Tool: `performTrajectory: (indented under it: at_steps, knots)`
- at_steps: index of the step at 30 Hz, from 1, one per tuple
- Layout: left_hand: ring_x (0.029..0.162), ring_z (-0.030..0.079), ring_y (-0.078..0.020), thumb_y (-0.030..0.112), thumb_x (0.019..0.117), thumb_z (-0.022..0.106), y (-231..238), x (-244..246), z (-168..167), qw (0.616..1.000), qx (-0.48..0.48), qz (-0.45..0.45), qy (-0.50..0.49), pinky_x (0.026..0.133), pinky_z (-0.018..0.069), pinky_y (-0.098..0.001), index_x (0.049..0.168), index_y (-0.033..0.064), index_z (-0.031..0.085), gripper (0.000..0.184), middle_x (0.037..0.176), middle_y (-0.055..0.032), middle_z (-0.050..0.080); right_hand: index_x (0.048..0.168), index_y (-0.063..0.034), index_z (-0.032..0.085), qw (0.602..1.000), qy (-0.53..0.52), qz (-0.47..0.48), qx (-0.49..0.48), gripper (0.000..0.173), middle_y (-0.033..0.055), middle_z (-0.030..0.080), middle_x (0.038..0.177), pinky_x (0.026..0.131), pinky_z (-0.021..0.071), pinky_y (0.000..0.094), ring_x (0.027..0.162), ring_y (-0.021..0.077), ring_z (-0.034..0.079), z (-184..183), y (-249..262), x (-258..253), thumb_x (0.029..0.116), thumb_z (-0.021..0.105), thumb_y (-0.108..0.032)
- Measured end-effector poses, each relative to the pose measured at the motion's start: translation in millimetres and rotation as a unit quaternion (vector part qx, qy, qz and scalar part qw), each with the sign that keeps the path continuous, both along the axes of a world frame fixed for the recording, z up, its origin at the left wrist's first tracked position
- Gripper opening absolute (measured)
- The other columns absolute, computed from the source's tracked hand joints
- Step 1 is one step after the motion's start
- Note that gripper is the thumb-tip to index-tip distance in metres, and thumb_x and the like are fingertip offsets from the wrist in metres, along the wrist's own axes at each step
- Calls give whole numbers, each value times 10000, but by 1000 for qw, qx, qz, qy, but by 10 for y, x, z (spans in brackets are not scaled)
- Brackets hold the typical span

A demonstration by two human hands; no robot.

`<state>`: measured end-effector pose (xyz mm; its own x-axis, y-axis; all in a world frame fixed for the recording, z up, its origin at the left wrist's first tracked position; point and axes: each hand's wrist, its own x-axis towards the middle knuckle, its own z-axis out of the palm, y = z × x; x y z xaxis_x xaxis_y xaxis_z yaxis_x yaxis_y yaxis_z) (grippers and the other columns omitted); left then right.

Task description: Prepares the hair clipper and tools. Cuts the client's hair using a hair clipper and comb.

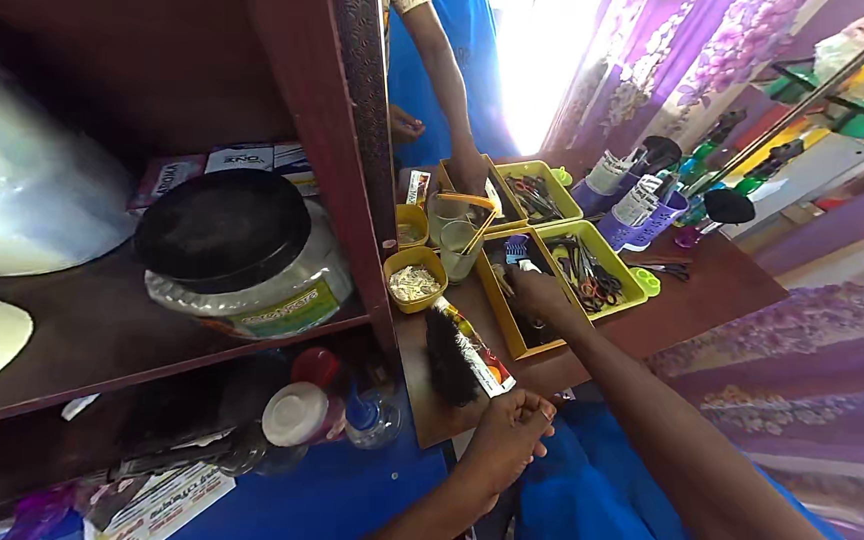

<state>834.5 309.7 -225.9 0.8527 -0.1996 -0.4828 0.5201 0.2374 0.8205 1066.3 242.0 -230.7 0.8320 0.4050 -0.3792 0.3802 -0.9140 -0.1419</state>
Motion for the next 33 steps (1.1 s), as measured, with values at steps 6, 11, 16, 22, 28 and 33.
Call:
performTrajectory:
  at_steps: [6,11,16,22,28,33]
  knots:
    - [849,686,-155,220,1028,626,-82,177,-5,994,58,93,11,719,594,-288,1404,17,497,446,1171,-124,621,1392,-71,554,947,-45,-165,273,694,216,694,1116,860,518,664,1007,409,679,383,-504,26,844,814,-407]
    - [1097,660,-235,256,923,769,-171,429,-23,979,13,197,-41,880,594,-368,1581,65,262,852,1454,-189,487,1474,-142,431,757,29,-327,564,733,128,673,1214,739,608,457,950,271,702,638,-834,-679,871,826,-274]
    - [963,712,-260,107,946,724,-142,568,-32,958,-77,228,-155,845,624,-369,1400,66,562,483,1209,-161,670,1372,-64,475,553,61,-417,719,534,170,685,1073,722,645,456,860,289,726,387,-890,-1380,914,747,-91]
    - [855,672,-115,239,979,697,211,507,153,982,-17,-28,-186,759,583,-265,1247,66,656,322,1042,-55,692,1302,-100,640,472,342,-181,792,624,169,674,1264,924,603,441,1119,303,692,62,-1771,-1921,873,732,-544]
    - [942,631,-71,298,918,769,146,458,170,924,26,-259,-280,850,538,-264,1102,37,663,337,1050,-39,664,1437,-156,548,680,437,-58,586,695,130,675,1230,630,605,309,844,185,707,128,-2095,-2080,856,810,-432]
    - [790,569,-45,296,1022,601,101,616,224,936,37,-240,-254,748,496,-249,1011,76,628,222,873,20,593,1349,-128,559,736,352,-108,568,569,79,709,976,516,531,253,627,121,628,154,-1738,-2301,903,763,-416]
